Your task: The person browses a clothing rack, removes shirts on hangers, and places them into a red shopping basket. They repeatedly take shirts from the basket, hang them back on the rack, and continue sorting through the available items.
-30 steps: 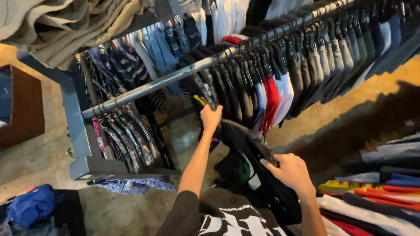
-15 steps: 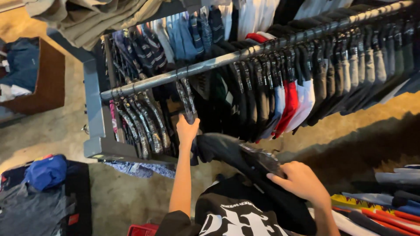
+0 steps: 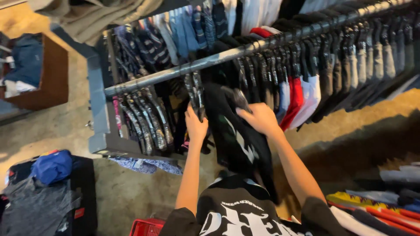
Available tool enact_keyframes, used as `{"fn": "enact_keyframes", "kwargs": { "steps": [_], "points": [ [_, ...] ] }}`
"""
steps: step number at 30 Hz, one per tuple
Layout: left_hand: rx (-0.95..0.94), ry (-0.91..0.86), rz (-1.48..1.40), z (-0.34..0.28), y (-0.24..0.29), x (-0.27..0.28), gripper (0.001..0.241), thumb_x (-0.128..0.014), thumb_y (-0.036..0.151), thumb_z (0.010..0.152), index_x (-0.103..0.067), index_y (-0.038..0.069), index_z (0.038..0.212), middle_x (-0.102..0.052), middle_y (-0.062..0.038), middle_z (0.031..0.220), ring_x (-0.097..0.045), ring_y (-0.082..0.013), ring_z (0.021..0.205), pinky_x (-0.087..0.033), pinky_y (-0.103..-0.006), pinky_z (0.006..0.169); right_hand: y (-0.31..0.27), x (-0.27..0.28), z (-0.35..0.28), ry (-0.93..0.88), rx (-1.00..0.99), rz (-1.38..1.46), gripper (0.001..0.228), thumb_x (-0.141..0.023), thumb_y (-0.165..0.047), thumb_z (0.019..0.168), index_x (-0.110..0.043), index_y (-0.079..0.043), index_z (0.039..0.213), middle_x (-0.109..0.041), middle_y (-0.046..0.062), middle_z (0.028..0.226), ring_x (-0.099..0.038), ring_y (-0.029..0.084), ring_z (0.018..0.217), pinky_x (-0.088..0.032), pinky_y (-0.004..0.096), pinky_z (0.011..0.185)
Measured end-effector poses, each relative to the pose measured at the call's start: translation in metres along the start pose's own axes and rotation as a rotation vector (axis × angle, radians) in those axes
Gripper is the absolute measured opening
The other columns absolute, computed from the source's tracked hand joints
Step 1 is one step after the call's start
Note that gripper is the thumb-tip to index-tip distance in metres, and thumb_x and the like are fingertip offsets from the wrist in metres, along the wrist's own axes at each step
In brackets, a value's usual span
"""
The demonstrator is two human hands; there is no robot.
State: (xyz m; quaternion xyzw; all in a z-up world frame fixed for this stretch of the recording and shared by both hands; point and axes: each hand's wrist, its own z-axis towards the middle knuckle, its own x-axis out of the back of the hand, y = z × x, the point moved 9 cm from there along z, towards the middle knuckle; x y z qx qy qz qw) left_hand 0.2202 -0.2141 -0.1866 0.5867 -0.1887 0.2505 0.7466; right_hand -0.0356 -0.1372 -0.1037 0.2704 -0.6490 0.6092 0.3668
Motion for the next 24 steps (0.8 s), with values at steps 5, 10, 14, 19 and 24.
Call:
{"fn": "enact_keyframes", "kwargs": {
  "steps": [5, 10, 14, 19, 24],
  "points": [
    [-0.079, 0.014, 0.015, -0.005, -0.032, -0.009, 0.088, -0.066, -0.002, 0.076, -0.030, 0.007, 0.156, -0.054, -0.030, 0.131, -0.056, -0.0498, 0.118, -0.049, -0.0498, 0.099, 0.016, -0.047, 0.112, 0.058, 0.007, -0.090, 0.064, -0.058, -0.064, 0.093, -0.076, -0.003, 0.082, -0.071, 0.023, 0.080, -0.070, 0.042, 0.079, -0.055, 0.051, 0.073],
    [-0.109, -0.017, -0.004, -0.004, -0.020, 0.008, 0.085, -0.066, -0.001, 0.078, -0.032, 0.005, 0.156, -0.052, -0.032, 0.135, -0.054, -0.0511, 0.120, -0.049, -0.0497, 0.098, 0.055, -0.111, 0.160, -0.011, -0.028, -0.236, 0.072, -0.058, -0.068, 0.092, -0.075, 0.002, 0.084, -0.073, 0.024, 0.086, -0.072, 0.043, 0.082, -0.057, 0.051, 0.074],
    [-0.151, -0.039, -0.118, 0.016, -0.008, 0.016, 0.081, -0.074, 0.007, 0.078, -0.039, 0.007, 0.151, -0.055, -0.028, 0.133, -0.057, -0.0477, 0.121, -0.048, -0.0473, 0.101, 0.053, -0.113, 0.160, 0.029, -0.087, -0.164, 0.075, -0.058, -0.069, 0.092, -0.075, 0.003, 0.087, -0.073, 0.026, 0.087, -0.072, 0.044, 0.085, -0.057, 0.051, 0.075],
    [-0.291, -0.021, -0.253, 0.067, 0.004, -0.001, 0.085, -0.075, 0.010, 0.086, -0.029, 0.006, 0.158, -0.049, -0.027, 0.148, -0.051, -0.0443, 0.135, -0.044, -0.0442, 0.110, 0.028, -0.094, 0.126, 0.109, -0.040, -0.062, 0.063, -0.063, -0.061, 0.091, -0.071, 0.001, 0.096, -0.073, 0.026, 0.087, -0.071, 0.044, 0.085, -0.056, 0.051, 0.074],
    [-0.160, -0.145, -0.415, 0.082, 0.006, -0.083, 0.086, -0.062, 0.009, 0.092, -0.016, 0.008, 0.165, -0.054, -0.024, 0.151, -0.057, -0.0356, 0.137, -0.045, -0.0380, 0.110, 0.013, -0.071, 0.102, 0.161, -0.072, 0.147, 0.060, -0.071, -0.043, 0.087, -0.053, 0.000, 0.125, -0.073, 0.018, 0.083, -0.072, 0.039, 0.078, -0.056, 0.049, 0.070]
  ]
}}
